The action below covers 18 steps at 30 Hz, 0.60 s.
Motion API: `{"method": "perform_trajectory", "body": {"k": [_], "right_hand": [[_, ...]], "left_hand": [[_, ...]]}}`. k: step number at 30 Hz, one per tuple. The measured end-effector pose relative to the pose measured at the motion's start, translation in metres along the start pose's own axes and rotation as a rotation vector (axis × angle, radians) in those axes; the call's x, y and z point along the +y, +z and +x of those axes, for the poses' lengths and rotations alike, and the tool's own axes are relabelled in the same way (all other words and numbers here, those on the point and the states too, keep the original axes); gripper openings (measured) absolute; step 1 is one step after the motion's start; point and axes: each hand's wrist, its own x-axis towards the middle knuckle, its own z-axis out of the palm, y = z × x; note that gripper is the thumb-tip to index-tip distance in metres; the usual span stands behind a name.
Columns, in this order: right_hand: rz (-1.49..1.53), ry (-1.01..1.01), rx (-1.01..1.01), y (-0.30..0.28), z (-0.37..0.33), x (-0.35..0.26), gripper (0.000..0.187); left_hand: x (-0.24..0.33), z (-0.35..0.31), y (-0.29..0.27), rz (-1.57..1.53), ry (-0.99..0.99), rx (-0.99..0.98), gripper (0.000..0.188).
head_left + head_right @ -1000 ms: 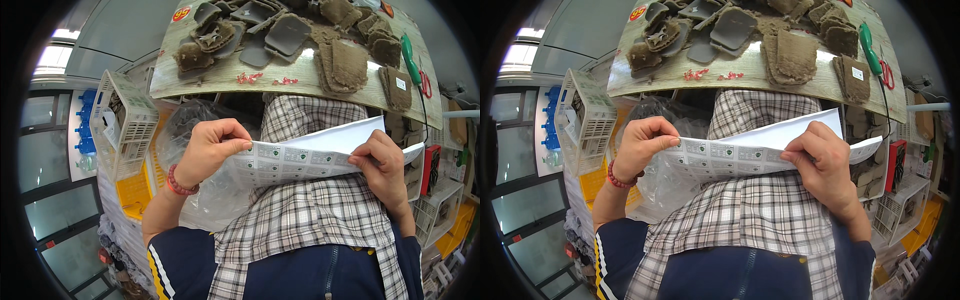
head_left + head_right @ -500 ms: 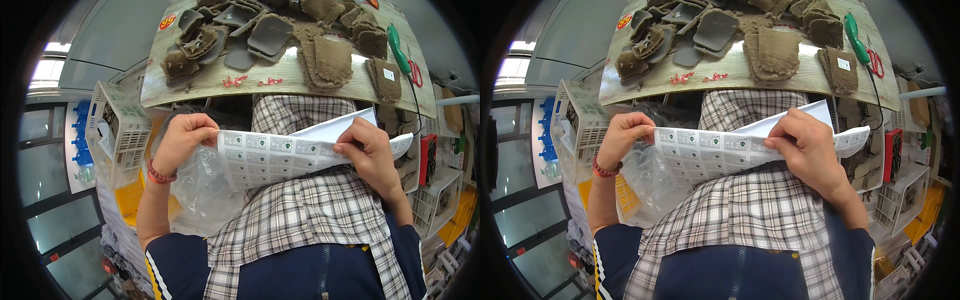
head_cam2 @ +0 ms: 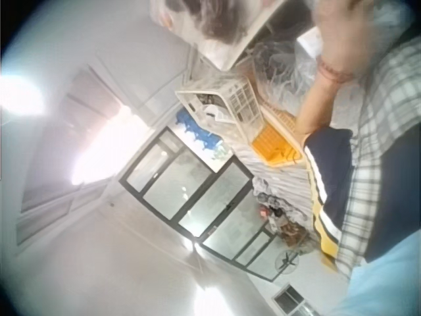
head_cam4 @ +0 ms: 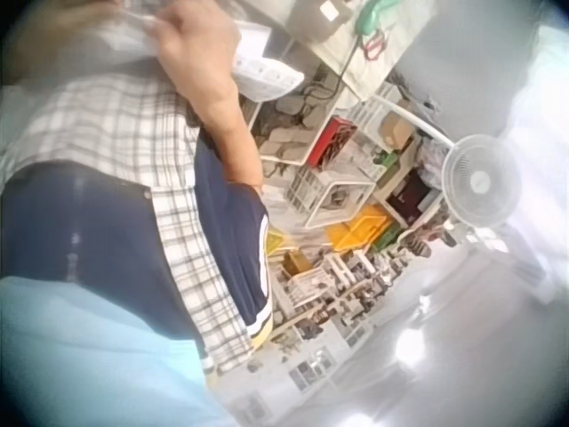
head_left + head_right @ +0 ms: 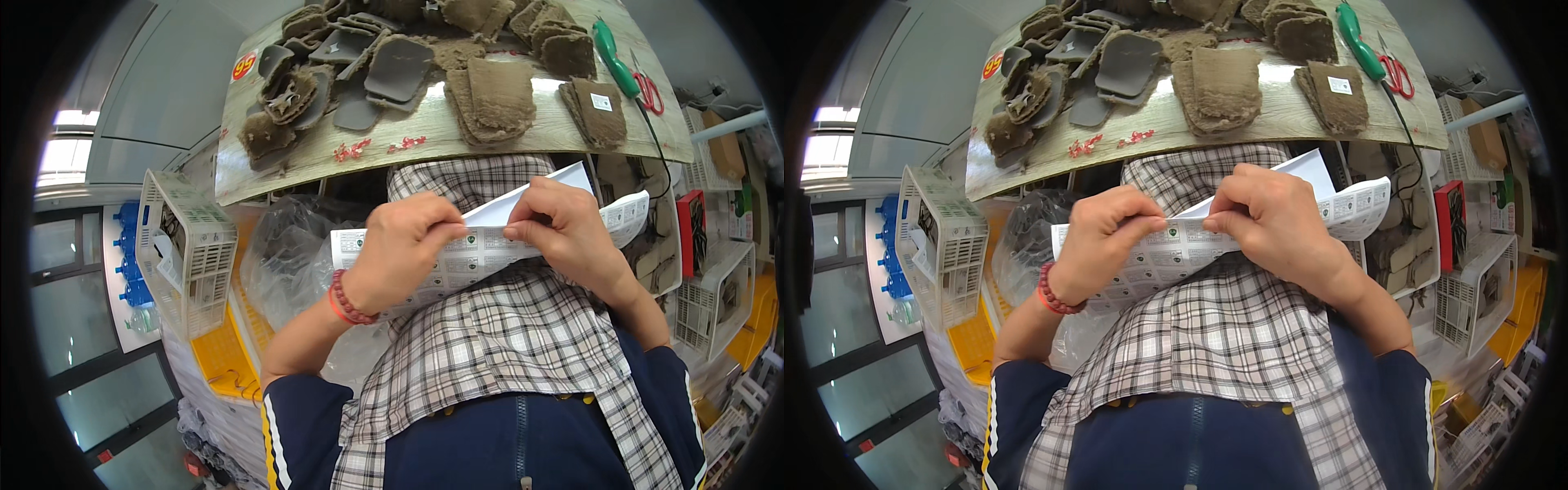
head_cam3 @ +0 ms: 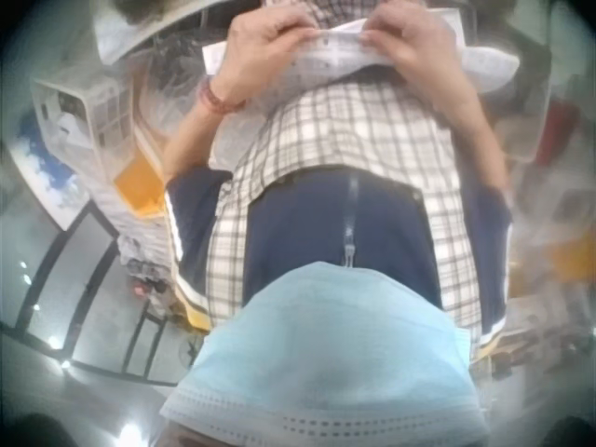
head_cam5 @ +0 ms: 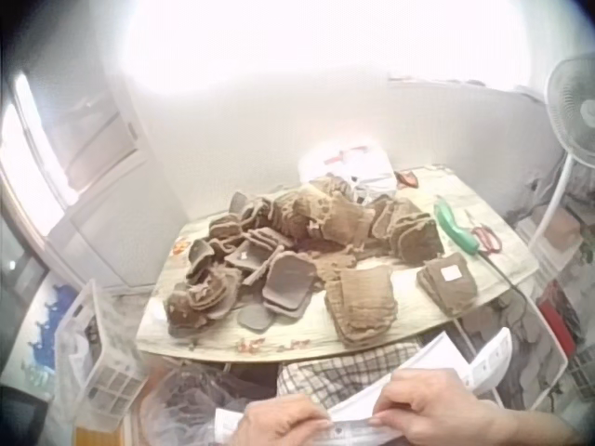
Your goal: The person applies small white labels to the soles of brown fuzzy slippers. They peel each label from a sheet, place it on a slipper sole, and press it down, repeating the process for multiple slippers.
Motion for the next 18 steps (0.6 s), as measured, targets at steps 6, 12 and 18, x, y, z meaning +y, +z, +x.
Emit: {"method": "perform_trajectory", "body": {"k": [6,12,18], "right_hand": [[0.099,0.071,-0.041,-0.003,0.001,0.017,0.009],[0.132,0.158,-0.032,-0.011,0.008,0.013,0.012],[-0.114,-0.159,0.082,0.009,0.016,0.001,0.013]], "left_hand": [[-0.041,-0.023,-0.048,-0.122,-0.282,0.03,0.006],[-0.098,-0.076,-0.132,0.76,-0.363,0.44,0.012],[0.026,-0.018,-0.025,0.432,0.287,0.276,0.021]]}}
